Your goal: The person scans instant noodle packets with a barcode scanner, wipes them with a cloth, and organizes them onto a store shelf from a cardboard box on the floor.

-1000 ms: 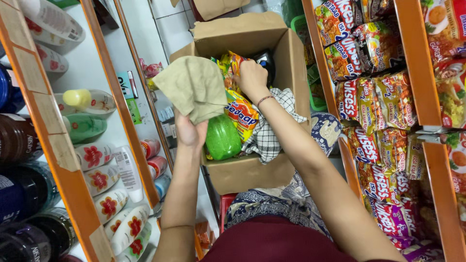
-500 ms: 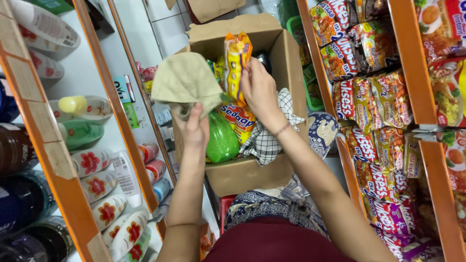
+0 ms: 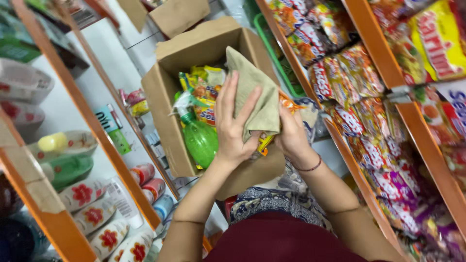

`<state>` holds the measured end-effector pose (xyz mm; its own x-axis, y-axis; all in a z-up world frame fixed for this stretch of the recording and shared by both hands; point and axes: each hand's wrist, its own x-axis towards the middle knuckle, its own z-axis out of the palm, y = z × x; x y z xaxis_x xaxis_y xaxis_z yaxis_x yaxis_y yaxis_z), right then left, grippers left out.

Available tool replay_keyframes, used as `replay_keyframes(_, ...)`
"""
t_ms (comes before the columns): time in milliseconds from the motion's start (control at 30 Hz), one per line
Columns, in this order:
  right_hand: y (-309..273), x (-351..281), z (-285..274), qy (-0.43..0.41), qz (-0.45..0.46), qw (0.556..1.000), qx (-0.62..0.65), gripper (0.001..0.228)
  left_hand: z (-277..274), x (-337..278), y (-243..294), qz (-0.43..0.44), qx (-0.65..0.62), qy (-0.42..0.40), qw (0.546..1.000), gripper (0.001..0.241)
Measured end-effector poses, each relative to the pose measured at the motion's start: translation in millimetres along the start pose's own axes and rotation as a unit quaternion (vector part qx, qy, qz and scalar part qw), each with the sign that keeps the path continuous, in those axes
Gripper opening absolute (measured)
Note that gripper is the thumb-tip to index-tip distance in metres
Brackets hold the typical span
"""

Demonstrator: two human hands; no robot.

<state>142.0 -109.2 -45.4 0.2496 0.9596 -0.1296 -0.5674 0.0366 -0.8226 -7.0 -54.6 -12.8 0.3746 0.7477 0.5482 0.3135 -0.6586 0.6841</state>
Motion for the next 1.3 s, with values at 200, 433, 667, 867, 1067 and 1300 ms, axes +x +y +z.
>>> replay_keyframes(200, -19.1, -34.6, -60.3, 0.058, -0.014, 0.984, 0.167, 0.051, 31.1, 9.3, 28.5, 0.167, 0.067, -0.09, 0.98, 0.078)
replay_keyframes(433, -30.5, -69.9, -71.7, 0.162, -0.131, 0.975, 0.079, 0.051, 81.7, 24.4, 70.1, 0.05, -0.13, -0.153, 0.978, 0.08)
replay_keyframes(667, -75.0, -133.1, -111.7, 0.134, -0.109, 0.943, 0.285, 0.064, 130.1, -3.6, 101.5, 0.324, -0.077, -0.224, 0.916, 0.079)
replay_keyframes(867, -60.2, -182.7, -139.4, 0.228, -0.171, 0.951, 0.123, 0.062, 154.1, -21.0, 149.7, 0.112, -0.26, -0.263, 0.922, 0.076)
replay_keyframes(1067, -63.7, -234.1, -164.1, 0.258, -0.195, 0.915, 0.242, 0.058, 171.5, -61.3, 191.2, 0.314, -0.145, -0.289, 0.893, 0.07)
replay_keyframes(1300, -105.9, -283.1, -153.4, 0.243, -0.301, 0.91, 0.146, 0.063, 169.2, -121.1, 153.6, 0.462, -0.131, -0.298, 0.825, 0.061)
